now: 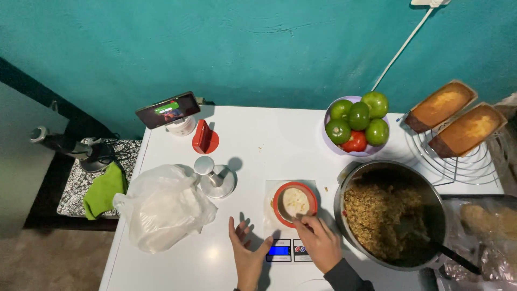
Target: Portioning a food mixture using a scale and shaping it with a mold into patties.
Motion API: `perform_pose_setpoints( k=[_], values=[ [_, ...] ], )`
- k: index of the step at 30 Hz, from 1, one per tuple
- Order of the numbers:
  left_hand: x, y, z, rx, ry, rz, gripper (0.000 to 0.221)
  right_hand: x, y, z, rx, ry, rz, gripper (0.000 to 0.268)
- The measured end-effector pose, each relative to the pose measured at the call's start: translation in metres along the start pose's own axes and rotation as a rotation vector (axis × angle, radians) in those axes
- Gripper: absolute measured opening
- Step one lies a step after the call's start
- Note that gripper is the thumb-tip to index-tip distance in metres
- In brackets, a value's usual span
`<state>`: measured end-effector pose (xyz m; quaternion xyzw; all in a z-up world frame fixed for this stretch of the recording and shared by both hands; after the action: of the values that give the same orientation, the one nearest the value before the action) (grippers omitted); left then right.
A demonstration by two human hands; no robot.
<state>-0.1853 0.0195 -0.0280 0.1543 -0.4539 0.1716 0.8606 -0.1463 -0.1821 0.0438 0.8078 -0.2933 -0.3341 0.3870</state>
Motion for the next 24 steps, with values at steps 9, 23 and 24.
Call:
perform_pose_setpoints(
  k=[9,23,24],
  values=[
    [-0.016,-0.002,-0.007,-0.021,0.003,0.028,0.106,-0.01,0.012,-0.004,-0.048,-0.074,-0.006,0.045],
    [-0.036,0.043,-0.015,0.08,0.092,0.156,0.086,0.013,-0.049,0.151,-0.428,-0.246,0.101,0.063],
    [-0.042,0.047,-0.019,0.084,0.087,0.159,0.084,0.013,-0.055,0.152,-0.442,-0.215,0.128,0.066]
  ],
)
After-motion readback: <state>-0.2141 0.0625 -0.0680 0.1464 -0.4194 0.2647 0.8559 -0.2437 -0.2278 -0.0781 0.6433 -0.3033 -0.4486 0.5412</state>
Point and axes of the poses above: each hand's wrist, its own z-axis away from the middle knuckle, its own y-axis out of the back of the hand, x = y × z, the point moved 4 cm from there along -z, towards the middle knuckle, and after that the axes turned 13 degrees about y, right-handed, at the moved point
